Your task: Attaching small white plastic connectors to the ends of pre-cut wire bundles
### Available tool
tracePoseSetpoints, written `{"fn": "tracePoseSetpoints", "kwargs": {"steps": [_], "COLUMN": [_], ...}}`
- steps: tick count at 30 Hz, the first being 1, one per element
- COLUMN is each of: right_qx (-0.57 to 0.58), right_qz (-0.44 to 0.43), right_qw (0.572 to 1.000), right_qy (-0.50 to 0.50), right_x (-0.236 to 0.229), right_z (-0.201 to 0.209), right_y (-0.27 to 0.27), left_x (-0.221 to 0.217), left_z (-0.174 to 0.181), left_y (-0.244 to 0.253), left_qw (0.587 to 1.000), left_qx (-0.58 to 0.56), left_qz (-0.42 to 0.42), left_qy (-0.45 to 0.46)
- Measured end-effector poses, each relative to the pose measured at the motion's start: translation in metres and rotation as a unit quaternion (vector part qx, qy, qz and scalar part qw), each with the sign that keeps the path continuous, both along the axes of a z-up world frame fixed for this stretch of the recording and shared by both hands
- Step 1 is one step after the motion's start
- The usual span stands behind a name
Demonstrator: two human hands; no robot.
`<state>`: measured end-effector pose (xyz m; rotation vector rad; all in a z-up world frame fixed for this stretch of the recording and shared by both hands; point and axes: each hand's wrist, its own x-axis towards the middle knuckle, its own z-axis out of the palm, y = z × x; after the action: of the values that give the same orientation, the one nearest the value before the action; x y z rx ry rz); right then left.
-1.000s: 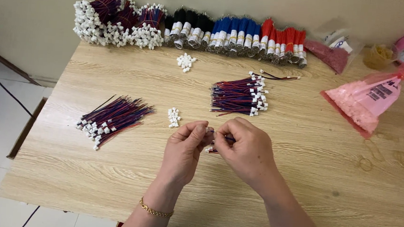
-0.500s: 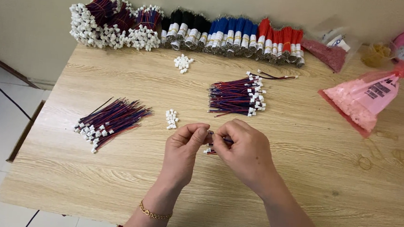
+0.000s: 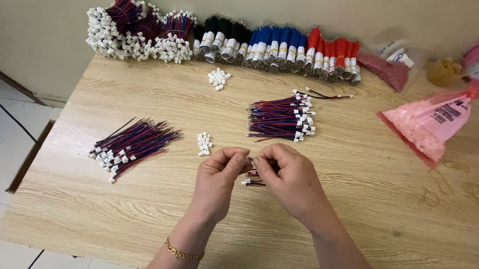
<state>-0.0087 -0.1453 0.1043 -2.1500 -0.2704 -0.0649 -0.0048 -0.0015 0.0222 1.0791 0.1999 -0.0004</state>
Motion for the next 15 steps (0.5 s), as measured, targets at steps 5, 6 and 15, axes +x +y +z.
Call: {"fn": "tracePoseSetpoints", "kwargs": {"steps": [5, 6, 15], "right_qx": [-0.008, -0.012, 0.066], "right_qz": [0.001, -0.001, 0.067], "right_qw": [1.000, 1.000, 0.995], "right_qy": [-0.015, -0.013, -0.030], "right_x": [0.002, 0.002, 0.002], "right_z": [0.000, 0.002, 0.015], "right_y": [0.004, 0.004, 0.005], "left_x": [0.001, 0.000, 0.017], "left_z": [-0.001, 0.002, -0.027], "left_y": [-0.005, -0.006, 0.002], "left_qw": [1.000, 1.000, 0.992], "left_qx": [0.002, 0.006, -0.125], "left_qz": [0.007, 0.014, -0.020], "left_qy": [-0.012, -0.010, 0.029]}}
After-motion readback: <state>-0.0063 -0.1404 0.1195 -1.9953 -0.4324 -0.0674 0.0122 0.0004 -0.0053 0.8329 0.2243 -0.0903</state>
